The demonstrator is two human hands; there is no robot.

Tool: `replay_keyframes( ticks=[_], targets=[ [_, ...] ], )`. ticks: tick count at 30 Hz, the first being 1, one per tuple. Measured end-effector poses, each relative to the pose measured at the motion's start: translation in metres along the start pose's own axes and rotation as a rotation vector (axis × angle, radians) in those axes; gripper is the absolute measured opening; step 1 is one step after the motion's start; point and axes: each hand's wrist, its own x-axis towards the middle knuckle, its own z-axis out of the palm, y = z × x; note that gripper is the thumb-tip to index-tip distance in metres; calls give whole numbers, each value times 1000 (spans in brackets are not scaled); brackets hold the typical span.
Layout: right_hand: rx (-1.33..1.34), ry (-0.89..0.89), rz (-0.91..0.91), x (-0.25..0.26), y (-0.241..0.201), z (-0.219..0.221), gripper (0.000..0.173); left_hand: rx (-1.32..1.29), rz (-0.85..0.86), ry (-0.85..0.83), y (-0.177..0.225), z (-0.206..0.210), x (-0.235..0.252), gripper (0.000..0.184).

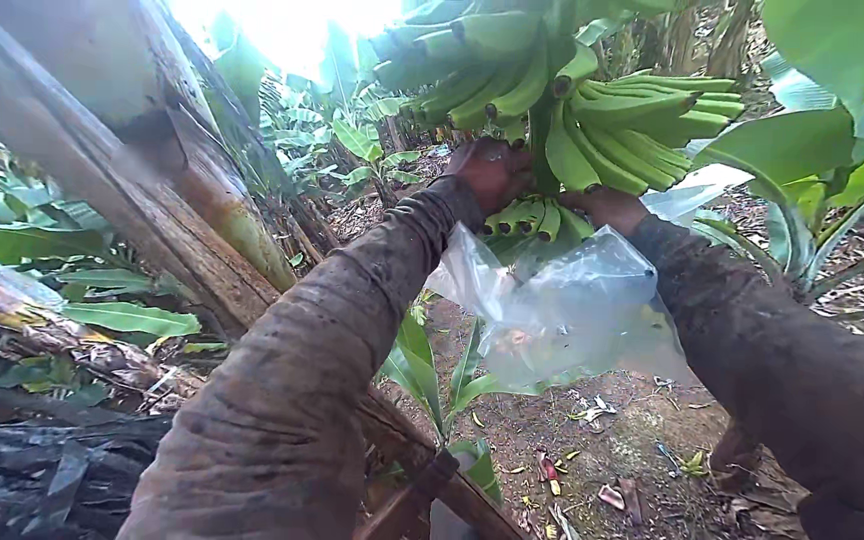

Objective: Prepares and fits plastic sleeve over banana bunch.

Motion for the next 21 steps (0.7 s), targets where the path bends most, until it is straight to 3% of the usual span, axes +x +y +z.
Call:
replay_keyframes(
  ticks=[2, 4, 6, 9, 11, 13, 15, 17, 20, 21],
  targets=[
    [-88, -18, -53, 6, 2, -9, 23, -121, 111, 117, -6, -6, -10, 30],
    [-170, -38, -104, 12, 13, -18, 24, -122, 164, 112, -16, -27, -36, 26],
    [-295, -92, -180, 27, 35, -24, 35, -33, 70, 97, -27, -59, -73, 21],
    [-549, -190, -318, 41, 45, -17, 38, 113, -127, 105, -40, -95, -122, 20],
    [-595, -235, -310, 30, 32, -9, 35, 201, -310, -42, -39, -101, -145, 44],
    [-512, -216, -291, 19, 25, -4, 28, 240, -492, -237, -34, -89, -154, 82],
    [-508, -224, -281, 20, 28, -5, 33, 138, -553, -295, -28, -70, -156, 105],
    [-501, -238, -291, 20, 32, -5, 33, -52, -439, -176, -26, -55, -162, 93],
    [-449, -220, -317, 20, 40, -11, 30, -205, -102, 89, -35, -28, -163, 28],
    [-479, -235, -344, 21, 41, -15, 32, -223, -36, 128, -36, -24, -160, 20]
  ],
)
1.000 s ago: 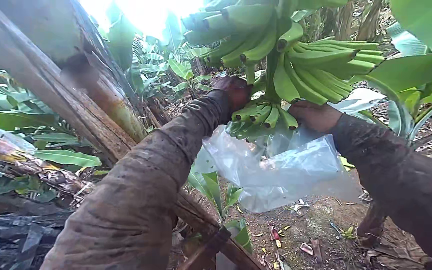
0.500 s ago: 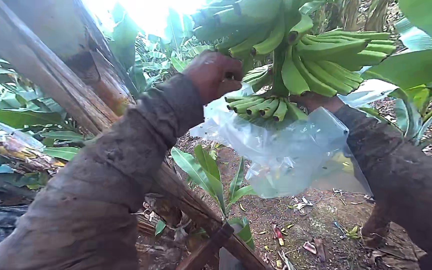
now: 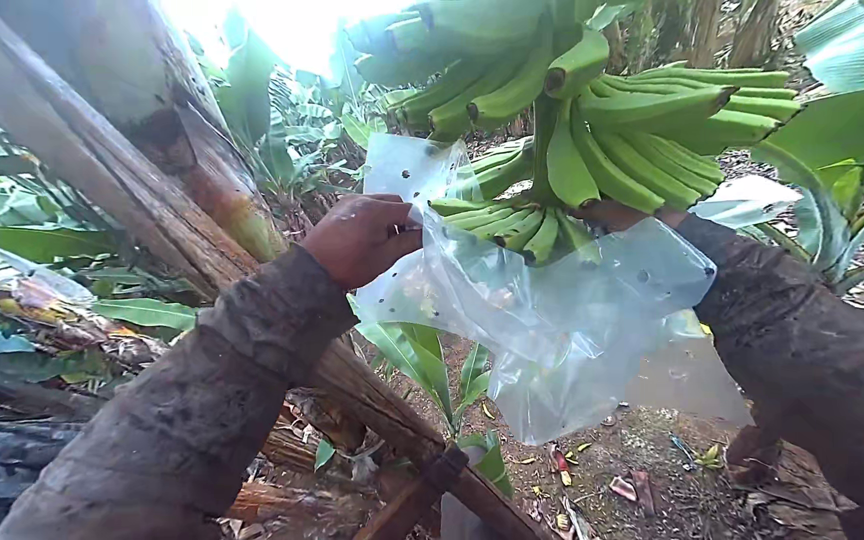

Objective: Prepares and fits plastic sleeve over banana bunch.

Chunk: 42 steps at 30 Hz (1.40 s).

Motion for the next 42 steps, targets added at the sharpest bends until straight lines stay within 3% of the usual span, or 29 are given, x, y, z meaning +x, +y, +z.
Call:
replay_keyframes(
  ticks=[3, 5, 7, 8, 10, 13, 16, 20, 21, 23, 27, 30, 31, 33, 36, 38, 40, 42],
  targets=[
    [81, 151, 43, -16, -20, -5, 26, -127, -17, 93, 10, -2, 10, 20],
    [108, 169, 206, -39, -47, -12, 33, -324, -99, 210, 28, -2, 23, 19],
    [67, 158, 10, -49, -36, -10, 38, -558, -74, 275, 43, 6, 37, 14],
    [53, 223, -146, -44, -17, -4, 38, -599, -13, 252, 47, 12, 46, 14],
    [77, 179, 24, -44, -35, -8, 25, -481, 90, 88, 48, 20, 60, 21],
    [43, 226, 213, -55, -60, -14, 30, -220, 61, -212, 46, 24, 82, 28],
    [-14, 299, -153, -86, -31, -29, 20, -214, 39, -271, 41, 29, 98, 28],
    [701, 285, -369, -143, -13, -39, 37, -225, 82, -277, 53, 34, 105, 30],
    [767, 257, -411, -153, -13, -39, 45, -215, 97, -277, 56, 35, 106, 31],
    [614, 220, -541, -167, -16, -38, 53, -225, 113, -278, 59, 37, 106, 33],
    [143, 77, -777, -177, -44, -27, 17, -394, 74, -255, 58, 42, 101, 56],
    [3, 15, -841, -161, -43, -22, 17, -456, 197, -213, 52, 44, 97, 32],
    [8, 57, -808, -153, -36, -25, 17, -463, 228, -191, 50, 44, 97, 22],
    [114, 178, -638, -137, -19, -34, 12, -446, 165, -127, 46, 43, 100, 19],
    [169, 291, -223, -102, 6, -40, 12, -395, -239, -75, 41, 39, 111, 25],
    [-52, 295, -46, -63, 30, -40, 24, -414, -427, -44, 33, 46, 119, 23],
    [-186, 183, 96, -23, 55, -34, 35, -384, -439, 41, 31, 55, 114, 24],
    [-108, 167, 186, 6, 71, -24, 43, -207, -334, 174, 38, 48, 91, 32]
  ],
)
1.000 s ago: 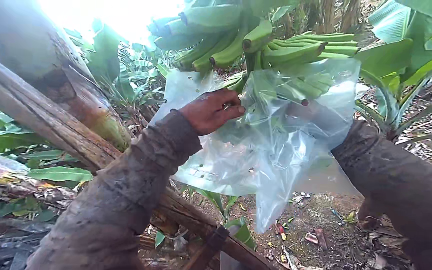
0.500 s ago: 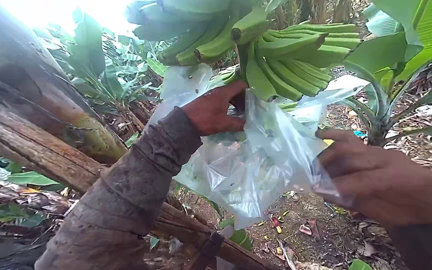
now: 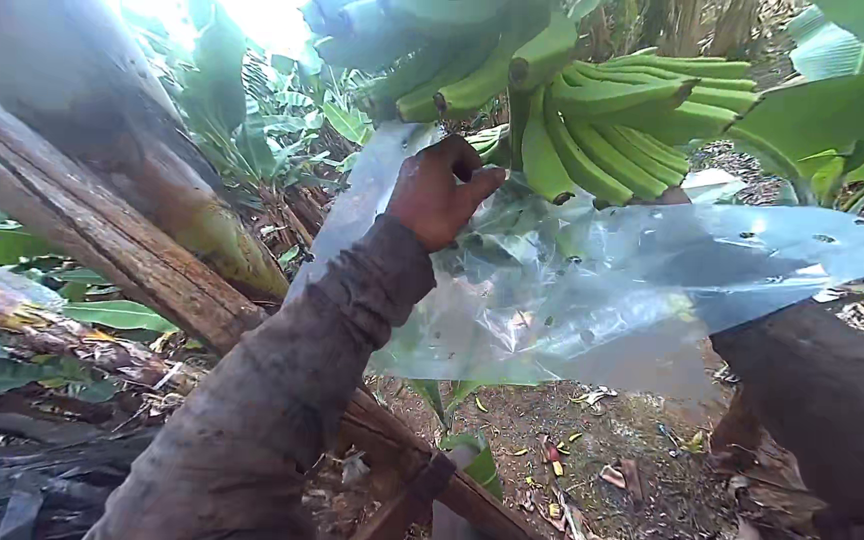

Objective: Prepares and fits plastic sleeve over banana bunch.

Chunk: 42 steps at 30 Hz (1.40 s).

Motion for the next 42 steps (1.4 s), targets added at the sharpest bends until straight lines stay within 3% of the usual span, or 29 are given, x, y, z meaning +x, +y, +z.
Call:
replay_keyframes(
  ticks=[3, 5, 7, 9, 11, 14, 16, 18, 22, 27, 30, 34, 38, 40, 42],
  targets=[
    [277, 55, -27, 9, 1, 10, 33, 341, 135, 352, -16, -34, -44, 38],
    [336, -32, -9, 1, -19, -3, 28, 360, -8, 401, -35, -51, -56, 52],
    [286, -60, -28, -1, -25, 0, 30, 203, -283, 281, -42, -56, -57, 67],
    [224, -49, -19, 3, -20, 14, 31, 70, -373, 192, -45, -48, -51, 55],
    [39, -161, 50, 6, -28, 13, 34, 108, -183, 138, -44, -37, -43, 30],
    [-172, -21, -4, 8, -5, 45, 37, 334, 136, -27, -37, -29, -26, 27],
    [-237, -72, -30, 5, -4, 40, 38, 402, 107, -161, -38, -31, -10, 29],
    [-201, 24, -228, 10, 30, 51, 39, 384, 70, -245, -46, -37, 3, 29],
    [-44, -75, -29, -10, -17, 17, 35, 245, 191, -446, -41, -38, 8, 26],
    [230, -183, -109, -29, -33, -5, 25, 182, 204, -609, -18, -28, 7, 31],
    [91, -179, -83, -31, -32, -2, 29, 174, 133, -510, -15, -9, 17, 24],
    [-70, -36, 55, -27, -33, 14, 44, 170, -216, -258, -10, 12, 22, 32],
    [8, 223, 27, -42, -34, -24, 46, 492, -80, 20, -6, -4, 16, 37],
    [130, 379, 1, -61, -16, -49, 40, 456, -58, 104, -15, -26, 4, 52],
    [229, 503, 20, -89, 10, -79, 43, 367, -45, 154, -19, -50, -23, 55]
  ],
)
